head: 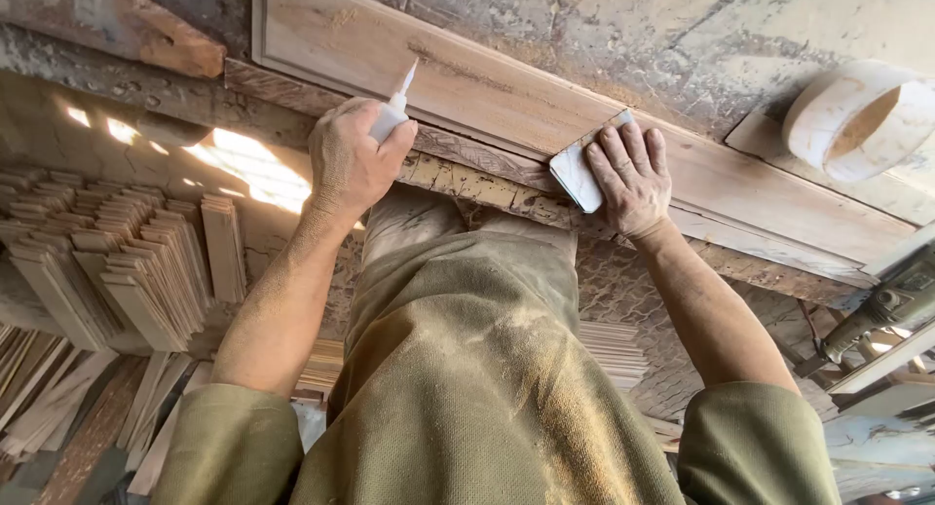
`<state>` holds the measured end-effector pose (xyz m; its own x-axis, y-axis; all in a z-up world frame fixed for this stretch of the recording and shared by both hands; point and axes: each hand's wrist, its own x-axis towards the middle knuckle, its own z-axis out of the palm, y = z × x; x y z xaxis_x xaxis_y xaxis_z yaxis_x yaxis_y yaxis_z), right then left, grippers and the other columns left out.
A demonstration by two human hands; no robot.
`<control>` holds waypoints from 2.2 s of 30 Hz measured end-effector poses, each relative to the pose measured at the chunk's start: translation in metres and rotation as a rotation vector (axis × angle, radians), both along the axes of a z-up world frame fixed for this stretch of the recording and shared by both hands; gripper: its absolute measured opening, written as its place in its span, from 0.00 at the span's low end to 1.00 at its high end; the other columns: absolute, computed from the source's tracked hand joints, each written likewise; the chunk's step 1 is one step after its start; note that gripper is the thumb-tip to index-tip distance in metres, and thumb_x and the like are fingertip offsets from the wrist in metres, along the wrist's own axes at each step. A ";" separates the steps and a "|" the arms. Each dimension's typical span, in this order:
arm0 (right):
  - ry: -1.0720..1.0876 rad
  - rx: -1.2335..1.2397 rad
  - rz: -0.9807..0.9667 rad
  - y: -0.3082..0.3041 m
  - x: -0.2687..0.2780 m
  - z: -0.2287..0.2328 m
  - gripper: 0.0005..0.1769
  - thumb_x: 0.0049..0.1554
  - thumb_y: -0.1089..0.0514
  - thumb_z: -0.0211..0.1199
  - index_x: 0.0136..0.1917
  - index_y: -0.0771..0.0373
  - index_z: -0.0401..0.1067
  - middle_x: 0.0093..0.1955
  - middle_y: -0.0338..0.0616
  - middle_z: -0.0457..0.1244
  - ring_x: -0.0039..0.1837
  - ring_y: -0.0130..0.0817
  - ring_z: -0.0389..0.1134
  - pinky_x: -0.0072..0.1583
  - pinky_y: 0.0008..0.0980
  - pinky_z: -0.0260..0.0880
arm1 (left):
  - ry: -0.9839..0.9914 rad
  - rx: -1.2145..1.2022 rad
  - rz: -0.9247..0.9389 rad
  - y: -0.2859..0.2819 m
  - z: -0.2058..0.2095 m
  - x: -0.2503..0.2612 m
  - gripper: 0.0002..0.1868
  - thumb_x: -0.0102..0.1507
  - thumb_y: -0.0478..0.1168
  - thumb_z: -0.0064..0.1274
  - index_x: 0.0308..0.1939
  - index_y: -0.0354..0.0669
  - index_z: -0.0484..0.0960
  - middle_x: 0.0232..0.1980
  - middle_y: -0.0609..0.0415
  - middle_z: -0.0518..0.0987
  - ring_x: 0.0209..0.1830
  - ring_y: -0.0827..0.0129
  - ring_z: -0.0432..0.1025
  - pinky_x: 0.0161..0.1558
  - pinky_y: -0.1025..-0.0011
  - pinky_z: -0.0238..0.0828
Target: Applying glue and sanding wooden panels on a workbench.
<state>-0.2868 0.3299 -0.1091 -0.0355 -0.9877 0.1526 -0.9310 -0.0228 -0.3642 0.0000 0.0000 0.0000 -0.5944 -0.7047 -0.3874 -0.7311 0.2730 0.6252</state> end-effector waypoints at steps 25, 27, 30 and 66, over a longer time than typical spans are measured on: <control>-0.017 0.068 -0.037 0.007 0.001 -0.003 0.48 0.59 0.17 0.45 0.75 0.51 0.71 0.79 0.48 0.59 0.81 0.52 0.52 0.80 0.54 0.37 | -0.053 0.144 -0.042 0.049 -0.019 -0.033 0.18 0.64 0.50 0.59 0.35 0.36 0.87 0.36 0.37 0.83 0.39 0.40 0.80 0.40 0.49 0.77; -0.019 0.059 -0.029 -0.001 0.001 0.010 0.33 0.66 0.33 0.50 0.73 0.53 0.73 0.77 0.49 0.61 0.80 0.54 0.55 0.79 0.57 0.42 | -0.058 0.196 -0.067 0.056 -0.023 -0.037 0.17 0.63 0.49 0.58 0.35 0.37 0.87 0.36 0.39 0.83 0.39 0.42 0.80 0.40 0.51 0.78; -0.017 0.055 -0.029 -0.001 0.000 0.010 0.32 0.66 0.35 0.52 0.73 0.53 0.74 0.78 0.48 0.61 0.81 0.52 0.53 0.79 0.55 0.40 | -0.013 0.244 -0.092 0.059 -0.017 -0.053 0.15 0.67 0.47 0.55 0.38 0.39 0.88 0.35 0.42 0.83 0.35 0.50 0.80 0.39 0.57 0.79; 0.085 0.593 0.024 -0.263 0.175 0.054 0.32 0.80 0.48 0.48 0.87 0.47 0.34 0.88 0.35 0.31 0.90 0.27 0.37 0.88 0.36 0.37 | 0.563 0.189 0.303 -0.101 -0.070 0.109 0.14 0.78 0.42 0.61 0.55 0.32 0.78 0.53 0.46 0.81 0.49 0.63 0.73 0.62 0.65 0.77</control>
<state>-0.1120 0.0665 -0.0546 -0.0237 -0.9056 -0.4236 -0.9593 0.1399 -0.2455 0.1088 -0.1009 -0.0701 -0.5286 -0.8226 -0.2094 -0.3064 -0.0452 0.9508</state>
